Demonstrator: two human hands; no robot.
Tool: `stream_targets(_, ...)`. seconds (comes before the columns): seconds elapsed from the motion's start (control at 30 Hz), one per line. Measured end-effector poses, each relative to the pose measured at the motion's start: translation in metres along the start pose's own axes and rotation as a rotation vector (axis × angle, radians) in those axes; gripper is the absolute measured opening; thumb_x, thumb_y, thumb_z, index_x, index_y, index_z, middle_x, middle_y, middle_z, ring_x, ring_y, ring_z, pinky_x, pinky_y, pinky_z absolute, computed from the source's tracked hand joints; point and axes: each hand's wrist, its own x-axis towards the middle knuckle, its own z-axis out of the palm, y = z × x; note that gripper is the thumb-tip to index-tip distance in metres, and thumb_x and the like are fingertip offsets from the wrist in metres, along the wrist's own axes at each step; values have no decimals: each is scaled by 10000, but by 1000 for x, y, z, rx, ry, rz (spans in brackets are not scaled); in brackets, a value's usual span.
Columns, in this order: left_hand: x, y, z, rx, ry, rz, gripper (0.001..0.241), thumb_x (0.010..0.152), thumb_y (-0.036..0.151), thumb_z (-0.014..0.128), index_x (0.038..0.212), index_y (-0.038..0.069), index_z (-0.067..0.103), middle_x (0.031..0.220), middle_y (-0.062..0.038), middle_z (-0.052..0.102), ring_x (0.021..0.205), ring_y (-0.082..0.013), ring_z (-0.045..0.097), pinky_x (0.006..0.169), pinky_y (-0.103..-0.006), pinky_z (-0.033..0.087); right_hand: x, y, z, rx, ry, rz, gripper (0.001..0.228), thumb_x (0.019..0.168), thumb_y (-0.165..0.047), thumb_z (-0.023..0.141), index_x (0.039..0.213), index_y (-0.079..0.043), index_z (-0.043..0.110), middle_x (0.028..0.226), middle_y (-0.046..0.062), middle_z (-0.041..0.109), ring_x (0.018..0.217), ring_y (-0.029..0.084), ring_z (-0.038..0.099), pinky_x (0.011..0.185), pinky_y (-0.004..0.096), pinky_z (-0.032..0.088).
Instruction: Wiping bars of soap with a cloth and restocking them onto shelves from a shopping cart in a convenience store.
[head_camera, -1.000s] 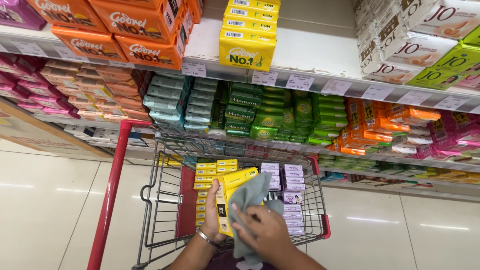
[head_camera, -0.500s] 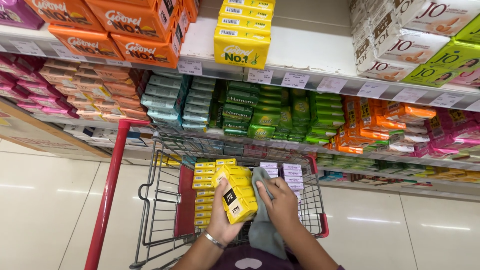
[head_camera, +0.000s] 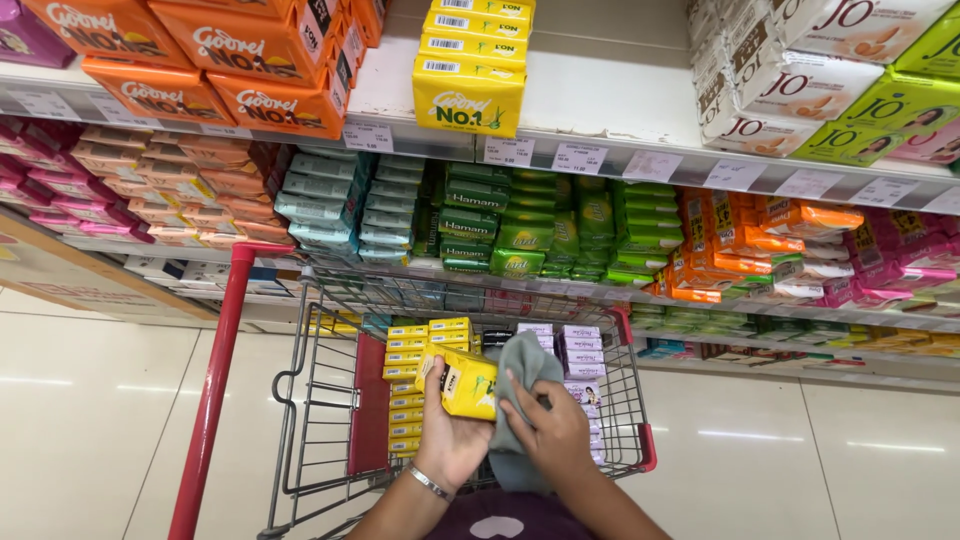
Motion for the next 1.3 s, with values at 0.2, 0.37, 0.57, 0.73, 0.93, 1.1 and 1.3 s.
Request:
stream_targets(0.2, 4, -6, -6, 64, -108, -212, 724, 818, 710, 630, 1238, 121, 663, 1132, -127, 704, 1018, -292, 655, 940, -470, 525, 20, -29, -16, 70, -36, -157, 477, 779, -249, 844, 1236, -151, 749, 828, 44, 611, 716, 219, 616, 601, 367, 499)
stream_targets(0.37, -2, -6, 2, 52, -64, -5, 554, 903, 598, 601, 1283, 195, 624, 1227, -31, 692, 1131, -215, 638, 1013, -414, 492, -8, 12, 0, 174, -55, 259, 284, 814, -241, 825, 1054, -93, 790, 844, 59, 633, 702, 212, 629, 610, 332, 502)
stream_targets(0.57, -10, 8, -12, 297, -138, -127, 525, 905, 515, 614, 1305, 176, 631, 1187, -47, 716, 1070, -208, 671, 901, -415, 537, 17, 6, -13, 407, -129, 267, 229, 829, -214, 810, 979, -41, 798, 895, 66, 646, 796, 195, 633, 687, 307, 511)
stream_targets(0.73, -12, 3, -29, 296, -368, -161, 459, 980, 385, 613, 1369, 145, 572, 1237, -44, 689, 1121, -200, 673, 984, -450, 554, 33, 21, -14, 399, -142, 305, 254, 842, -227, 806, 1025, -51, 802, 938, 65, 641, 807, 192, 633, 708, 315, 518)
stream_targets(0.93, -9, 15, -35, 436, -270, -53, 602, 958, 498, 521, 1441, 139, 527, 1321, -44, 665, 1190, -178, 659, 1015, -403, 539, 42, -10, -30, 239, -153, 94, 370, 769, -249, 848, 1110, -107, 825, 880, 64, 604, 779, 197, 605, 655, 330, 501)
stream_targets(1.1, -5, 9, -42, 389, -311, -74, 755, 890, 640, 482, 1431, 115, 516, 1313, -80, 675, 1178, -218, 671, 993, -442, 549, 37, 8, -10, 304, -28, 424, 332, 816, -223, 810, 1114, -76, 808, 887, 45, 610, 816, 180, 606, 731, 323, 509)
stream_targets(1.3, -2, 12, -54, 369, -334, -133, 642, 926, 465, 647, 1437, 102, 508, 1319, -101, 654, 1196, -250, 640, 1026, -452, 524, 48, -2, -11, 627, 128, 443, 219, 981, -132, 691, 1079, 44, 776, 1316, 151, 556, 1196, 269, 537, 1021, 356, 422)
